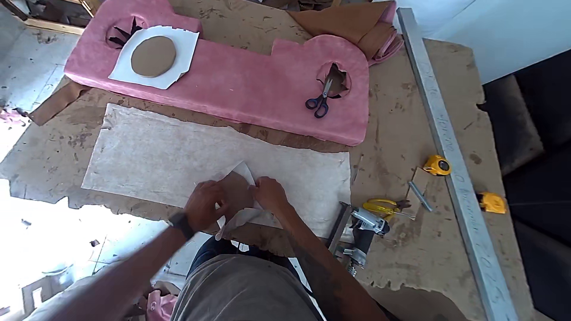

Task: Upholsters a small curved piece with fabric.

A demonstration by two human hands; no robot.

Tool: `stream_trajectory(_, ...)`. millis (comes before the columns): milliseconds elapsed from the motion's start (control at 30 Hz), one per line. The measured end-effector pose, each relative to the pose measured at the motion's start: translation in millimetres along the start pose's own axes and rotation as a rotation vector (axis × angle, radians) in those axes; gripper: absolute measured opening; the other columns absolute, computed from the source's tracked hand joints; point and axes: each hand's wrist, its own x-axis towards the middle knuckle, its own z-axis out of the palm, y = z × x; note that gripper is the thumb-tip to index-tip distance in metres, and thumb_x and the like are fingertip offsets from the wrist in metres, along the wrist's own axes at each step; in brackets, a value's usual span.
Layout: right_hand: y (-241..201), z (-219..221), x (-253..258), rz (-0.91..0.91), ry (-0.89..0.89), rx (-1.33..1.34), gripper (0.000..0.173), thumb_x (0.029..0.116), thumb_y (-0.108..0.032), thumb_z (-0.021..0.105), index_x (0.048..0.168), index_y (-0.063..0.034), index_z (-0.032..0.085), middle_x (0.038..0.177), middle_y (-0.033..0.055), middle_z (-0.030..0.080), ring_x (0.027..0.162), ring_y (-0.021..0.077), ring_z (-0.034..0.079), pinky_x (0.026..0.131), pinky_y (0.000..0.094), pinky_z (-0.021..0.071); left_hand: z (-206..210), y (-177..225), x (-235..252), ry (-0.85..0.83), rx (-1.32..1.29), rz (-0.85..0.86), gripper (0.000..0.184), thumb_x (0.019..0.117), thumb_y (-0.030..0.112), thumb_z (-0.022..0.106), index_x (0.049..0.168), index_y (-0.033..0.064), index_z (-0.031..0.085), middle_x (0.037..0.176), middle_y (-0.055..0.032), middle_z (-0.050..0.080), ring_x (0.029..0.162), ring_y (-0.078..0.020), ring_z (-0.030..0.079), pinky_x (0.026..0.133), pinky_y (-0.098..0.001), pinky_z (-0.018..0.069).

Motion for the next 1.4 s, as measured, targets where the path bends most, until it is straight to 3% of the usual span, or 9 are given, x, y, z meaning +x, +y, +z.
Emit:
stream_trajectory(100,8,-8,-1,-0.028,-0.107,0.026,0.044,0.0974,-0.051,0.063,0.091,-0.0086,0.069,0.077,0.0151,0.066,0.071,0.0352,0.066,0.059,0.0586,0.0512,36,26,-14,0.302,-0.079,-0.390,0.033,0.0895,0.059,0.066,0.100,0.0295,0.077,0.120,0.0088,0.069,0.123,-0.0183,0.057,0.101,-0.0506,0.0484)
stream_trajectory(267,36,36,-9,-0.022,-0.450,0.319,0.033,0.1059,-0.034,0.056,0.103,-0.0018,0.064,0.080,0.0078,0.072,0.061,0.0165,0.066,0.059,0.0330,0.0562,46,49,-6,0.250,-0.028,-0.506,0.059,0.0827,0.068,0.069,0.129,0.0316,0.069,0.148,0.0019,0.054,0.147,-0.0244,0.037,0.119,-0.0564,0.0318)
stream_trajectory(367,47,56,-33,0.025,-0.508,0.423,0.038,0.1059,-0.037,0.057,0.099,-0.0002,0.065,0.084,0.0081,0.076,0.058,0.0159,0.067,0.054,0.0297,0.0553,54,59,-17,0.099,0.000,-0.561,0.089,0.0746,0.080,0.067,0.150,0.0359,0.051,0.168,-0.0016,0.030,0.159,-0.0317,0.010,0.123,-0.0691,0.0085)
stream_trajectory(467,58,59,-37,-0.022,-0.464,0.417,0.041,0.1058,-0.038,0.057,0.091,-0.0016,0.066,0.074,0.0069,0.072,0.052,0.0148,0.060,0.050,0.0285,0.0502,72,62,-26,0.125,-0.039,-0.599,0.103,0.0673,0.088,0.067,0.156,0.0437,0.039,0.174,0.0054,0.008,0.160,-0.0323,-0.005,0.122,-0.0716,0.0028)
stream_trajectory(767,71,77,-41,-0.228,-0.262,0.388,0.038,0.1031,-0.038,0.059,0.078,-0.0109,0.070,0.063,0.0026,0.058,0.058,0.0162,0.054,0.058,0.0380,0.0475,79,62,-25,0.087,0.004,-0.582,0.095,0.0755,0.078,0.069,0.158,0.0501,0.031,0.174,0.0055,0.000,0.159,-0.0320,-0.010,0.121,-0.0728,-0.0006)
stream_trajectory(933,42,66,-29,-0.155,-0.406,0.235,0.039,0.1060,-0.039,0.052,0.096,-0.0075,0.073,0.074,0.0071,0.064,0.062,0.0192,0.057,0.059,0.0406,0.0492,81,54,-28,0.129,-0.033,-0.506,0.064,0.0958,0.059,0.058,0.156,0.0507,0.037,0.174,0.0071,0.003,0.160,-0.0301,-0.008,0.122,-0.0701,0.0006)
stream_trajectory(1133,-9,36,-33,-0.159,-0.404,-0.218,0.035,0.0990,-0.037,0.059,0.091,-0.0046,0.070,0.082,0.0150,0.070,0.075,0.0313,0.068,0.068,0.0566,0.0543,82,64,-23,0.081,0.048,-0.530,0.131,0.0516,0.091,0.070,0.163,0.0413,0.023,0.174,-0.0009,-0.002,0.158,-0.0383,-0.012,0.119,-0.0750,-0.0028)
stream_trajectory(1300,-9,60,-14,-0.305,-0.329,-0.239,0.035,0.0993,-0.042,0.059,0.092,-0.0103,0.072,0.084,0.0120,0.070,0.081,0.0303,0.070,0.071,0.0575,0.0559,97,65,-23,0.156,0.105,-0.517,0.105,0.0732,0.066,0.074,0.163,0.0427,0.024,0.174,0.0001,0.002,0.158,-0.0386,-0.009,0.119,-0.0742,0.0016)
stream_trajectory(1400,44,37,-46,-0.371,-0.158,0.120,0.035,0.1017,-0.044,0.061,0.124,-0.0183,0.068,0.098,0.0043,0.074,0.084,0.0192,0.072,0.077,0.0472,0.0621,95,65,-24,0.139,0.100,-0.500,0.087,0.0870,0.075,0.057,0.162,0.0450,0.024,0.175,0.0029,-0.002,0.158,-0.0367,-0.013,0.120,-0.0745,-0.0004)
